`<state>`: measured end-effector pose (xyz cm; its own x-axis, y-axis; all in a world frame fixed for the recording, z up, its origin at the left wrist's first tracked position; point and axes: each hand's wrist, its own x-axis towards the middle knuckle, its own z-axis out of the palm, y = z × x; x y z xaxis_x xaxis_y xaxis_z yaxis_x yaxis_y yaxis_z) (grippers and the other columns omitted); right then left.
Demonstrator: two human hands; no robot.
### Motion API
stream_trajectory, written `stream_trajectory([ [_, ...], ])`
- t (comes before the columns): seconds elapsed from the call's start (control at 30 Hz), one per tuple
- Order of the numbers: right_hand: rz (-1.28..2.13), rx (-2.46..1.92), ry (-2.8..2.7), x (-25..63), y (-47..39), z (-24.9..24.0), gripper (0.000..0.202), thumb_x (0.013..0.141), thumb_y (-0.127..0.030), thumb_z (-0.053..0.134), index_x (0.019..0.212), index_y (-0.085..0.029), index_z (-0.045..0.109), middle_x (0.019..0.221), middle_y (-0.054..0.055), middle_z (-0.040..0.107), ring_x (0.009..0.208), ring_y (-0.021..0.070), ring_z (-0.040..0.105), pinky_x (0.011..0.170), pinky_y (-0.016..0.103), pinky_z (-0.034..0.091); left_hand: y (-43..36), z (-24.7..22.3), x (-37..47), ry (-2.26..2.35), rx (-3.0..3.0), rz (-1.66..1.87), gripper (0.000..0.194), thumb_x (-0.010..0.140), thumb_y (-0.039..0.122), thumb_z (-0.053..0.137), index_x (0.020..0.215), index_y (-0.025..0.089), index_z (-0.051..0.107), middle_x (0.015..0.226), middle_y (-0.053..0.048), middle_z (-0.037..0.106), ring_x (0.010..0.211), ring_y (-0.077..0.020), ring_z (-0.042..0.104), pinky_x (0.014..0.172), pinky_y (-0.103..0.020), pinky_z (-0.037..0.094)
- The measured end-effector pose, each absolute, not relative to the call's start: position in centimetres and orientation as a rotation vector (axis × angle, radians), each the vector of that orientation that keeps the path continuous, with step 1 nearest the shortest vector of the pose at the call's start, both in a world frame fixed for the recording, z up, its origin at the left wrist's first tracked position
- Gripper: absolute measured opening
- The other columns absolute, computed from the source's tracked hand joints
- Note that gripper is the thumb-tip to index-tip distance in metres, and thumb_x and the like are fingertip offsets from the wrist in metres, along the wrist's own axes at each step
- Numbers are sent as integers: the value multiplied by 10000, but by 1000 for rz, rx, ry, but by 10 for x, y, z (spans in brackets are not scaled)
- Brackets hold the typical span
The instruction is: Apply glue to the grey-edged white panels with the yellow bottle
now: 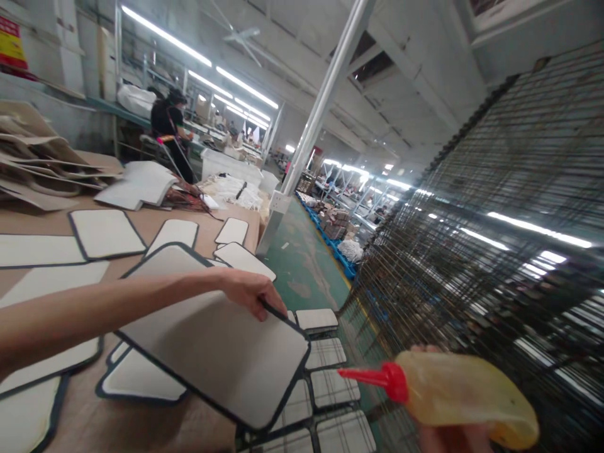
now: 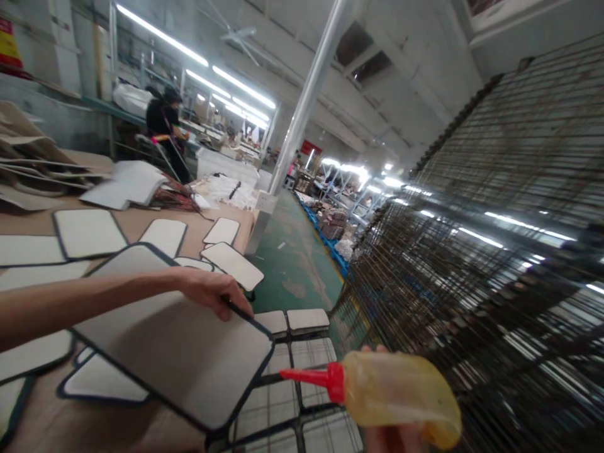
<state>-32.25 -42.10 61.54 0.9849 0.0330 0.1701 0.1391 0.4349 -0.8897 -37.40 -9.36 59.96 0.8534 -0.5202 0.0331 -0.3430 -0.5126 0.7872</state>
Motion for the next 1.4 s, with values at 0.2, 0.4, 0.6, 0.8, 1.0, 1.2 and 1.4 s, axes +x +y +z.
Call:
stream_trajectory([
  [0.2,129,-1080,-270,-316,-427,626,685,502,-534,782,1104,-323,533,1205,-45,525,1122,275,444,1059,512,139,-104,611,-363,-787,1819,-640,523,757,309,641,1203,54,550,1092,-97,625,1054,-249,542,900,-253,405],
  [0.4,227,-1152,-361,-303,-429,621,685,602,-439,755,1208,-336,453,1304,-43,432,1124,175,461,977,274,354,-116,619,-360,-794,1740,-752,530,730,295,670,1201,82,551,1059,-63,646,1070,-241,539,925,-263,401],
  [0.6,158,-1159,-275,-279,-431,608,858,387,-431,814,1179,-308,506,1251,33,487,1090,269,484,790,313,495,-124,627,-362,-824,1751,-782,481,705,304,691,1132,96,614,1023,-43,659,1086,-235,529,960,-256,368],
  [0.8,211,-1189,-382,-277,-428,606,733,555,-555,723,1205,-331,470,1270,22,460,1113,263,458,828,354,482,-124,619,-360,-815,1734,-811,539,714,304,683,1195,95,558,1054,-60,648,1104,-254,516,946,-270,387],
  [1.0,182,-1218,-377,-270,-426,599,750,541,-584,713,1201,-326,466,1231,16,499,1059,249,504,793,326,500,-124,619,-358,-820,1711,-782,545,699,313,694,1183,94,569,1054,-62,648,1093,-255,525,942,-266,393],
  [1.2,-91,-1393,-672,-267,-440,585,563,612,-353,740,1131,-241,555,1183,-2,541,1182,204,394,1074,302,180,-118,615,-357,-795,1732,-744,523,699,340,692,1160,113,595,1035,-56,655,1093,-248,525,935,-263,394],
  [1.4,-23,-1362,-598,-254,-443,570,442,676,-428,668,1064,-232,587,1159,19,556,1190,252,394,1062,472,185,-107,608,-360,-721,1721,-646,545,694,321,698,1179,102,577,1034,-68,655,1026,-244,566,899,-263,426],
])
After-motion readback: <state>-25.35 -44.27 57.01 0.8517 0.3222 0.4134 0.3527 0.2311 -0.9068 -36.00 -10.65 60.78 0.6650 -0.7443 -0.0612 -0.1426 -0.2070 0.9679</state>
